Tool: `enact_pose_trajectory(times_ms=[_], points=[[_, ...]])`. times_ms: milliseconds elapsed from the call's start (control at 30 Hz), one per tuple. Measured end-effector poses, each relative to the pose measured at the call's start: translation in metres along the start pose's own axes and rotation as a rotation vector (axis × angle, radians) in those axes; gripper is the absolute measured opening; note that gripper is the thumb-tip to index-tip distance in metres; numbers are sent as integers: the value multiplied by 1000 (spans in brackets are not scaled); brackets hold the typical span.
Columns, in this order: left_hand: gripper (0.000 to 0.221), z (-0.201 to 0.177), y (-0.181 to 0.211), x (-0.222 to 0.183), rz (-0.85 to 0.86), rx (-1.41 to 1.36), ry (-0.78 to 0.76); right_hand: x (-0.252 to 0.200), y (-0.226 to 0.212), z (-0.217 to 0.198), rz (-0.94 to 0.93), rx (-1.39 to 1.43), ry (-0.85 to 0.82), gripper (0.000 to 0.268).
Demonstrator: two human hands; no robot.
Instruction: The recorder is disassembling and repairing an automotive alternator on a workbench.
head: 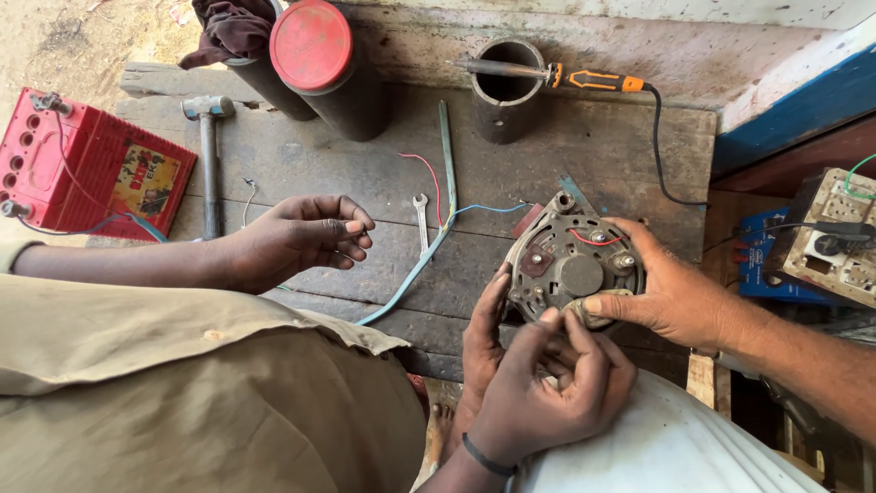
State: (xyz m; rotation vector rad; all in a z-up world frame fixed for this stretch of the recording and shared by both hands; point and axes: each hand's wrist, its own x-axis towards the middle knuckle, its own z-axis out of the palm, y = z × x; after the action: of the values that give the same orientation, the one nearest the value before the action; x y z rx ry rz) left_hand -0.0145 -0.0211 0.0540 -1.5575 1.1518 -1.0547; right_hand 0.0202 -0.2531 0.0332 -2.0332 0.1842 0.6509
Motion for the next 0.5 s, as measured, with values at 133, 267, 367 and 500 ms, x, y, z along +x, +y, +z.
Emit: enact_pose_trajectory(times_ms=[133,267,367,500], points=[[32,-1,13,0,2,-1,33,-1,-2,1,-8,2,0,114],[35,1,-19,0,4,-125,84,0,-4,0,-18,6,0,114],[25,0,-2,-1,17,-199,73,-2,-8,0,38,-16,2,117],[35,3,-13,-6,6,-108,86,-3,-10,0,67,3,-3,116]])
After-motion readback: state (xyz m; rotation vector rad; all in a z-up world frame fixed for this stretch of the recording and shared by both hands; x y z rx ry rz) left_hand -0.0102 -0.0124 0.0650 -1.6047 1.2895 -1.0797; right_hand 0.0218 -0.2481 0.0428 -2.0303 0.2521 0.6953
